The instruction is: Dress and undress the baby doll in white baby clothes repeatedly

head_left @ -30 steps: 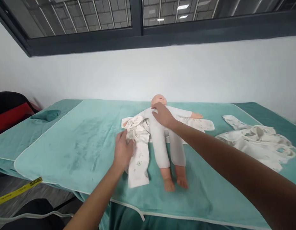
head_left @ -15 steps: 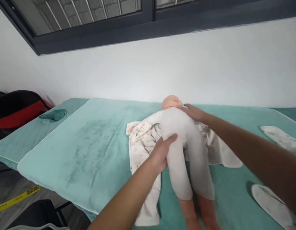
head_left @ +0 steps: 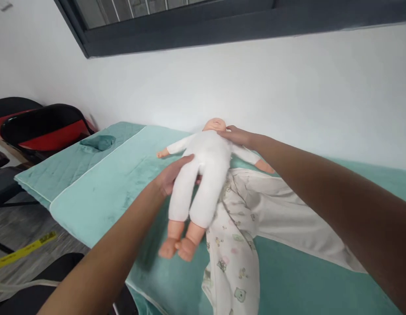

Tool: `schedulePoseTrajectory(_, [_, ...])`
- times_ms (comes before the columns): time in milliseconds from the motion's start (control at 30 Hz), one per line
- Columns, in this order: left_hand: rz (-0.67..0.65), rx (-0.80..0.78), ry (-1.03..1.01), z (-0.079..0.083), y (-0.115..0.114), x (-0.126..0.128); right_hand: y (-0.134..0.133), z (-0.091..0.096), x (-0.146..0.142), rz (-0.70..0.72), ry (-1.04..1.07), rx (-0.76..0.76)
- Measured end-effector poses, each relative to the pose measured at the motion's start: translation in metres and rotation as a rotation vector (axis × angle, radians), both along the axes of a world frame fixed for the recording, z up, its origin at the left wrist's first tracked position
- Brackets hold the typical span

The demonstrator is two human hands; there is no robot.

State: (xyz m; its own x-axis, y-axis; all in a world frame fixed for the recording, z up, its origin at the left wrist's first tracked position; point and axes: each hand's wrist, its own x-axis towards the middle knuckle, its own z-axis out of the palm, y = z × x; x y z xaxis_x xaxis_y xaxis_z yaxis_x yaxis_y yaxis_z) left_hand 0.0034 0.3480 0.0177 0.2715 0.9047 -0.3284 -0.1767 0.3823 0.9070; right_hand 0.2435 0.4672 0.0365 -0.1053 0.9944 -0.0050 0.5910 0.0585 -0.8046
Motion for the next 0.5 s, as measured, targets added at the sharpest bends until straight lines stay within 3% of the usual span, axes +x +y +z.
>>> schedulePoseTrajectory(133, [0.039,0.046,0.132,-0.021,0.017,-0.031,0.018,-0.011,-0.034,0.095,0.067,0.007])
schedulePoseTrajectory(233, [0.12,0.179,0.386,-0.031,0.019,-0.043,0.02,-0.02,-0.032,0.129,-0.102,0.019])
schedulePoseTrajectory(333, [0.195,0.321,0.749,-0.027,0.014,-0.048,0.006,-0.031,0.003,0.159,-0.381,-0.05])
schedulePoseTrajectory(433, [0.252,0.537,1.017,-0.014,-0.006,-0.044,-0.031,-0.039,0.06,0.098,-0.561,-0.136])
schedulePoseTrajectory(500, [0.094,0.865,1.203,-0.009,-0.031,-0.032,-0.065,-0.041,0.098,0.052,-0.665,-0.171])
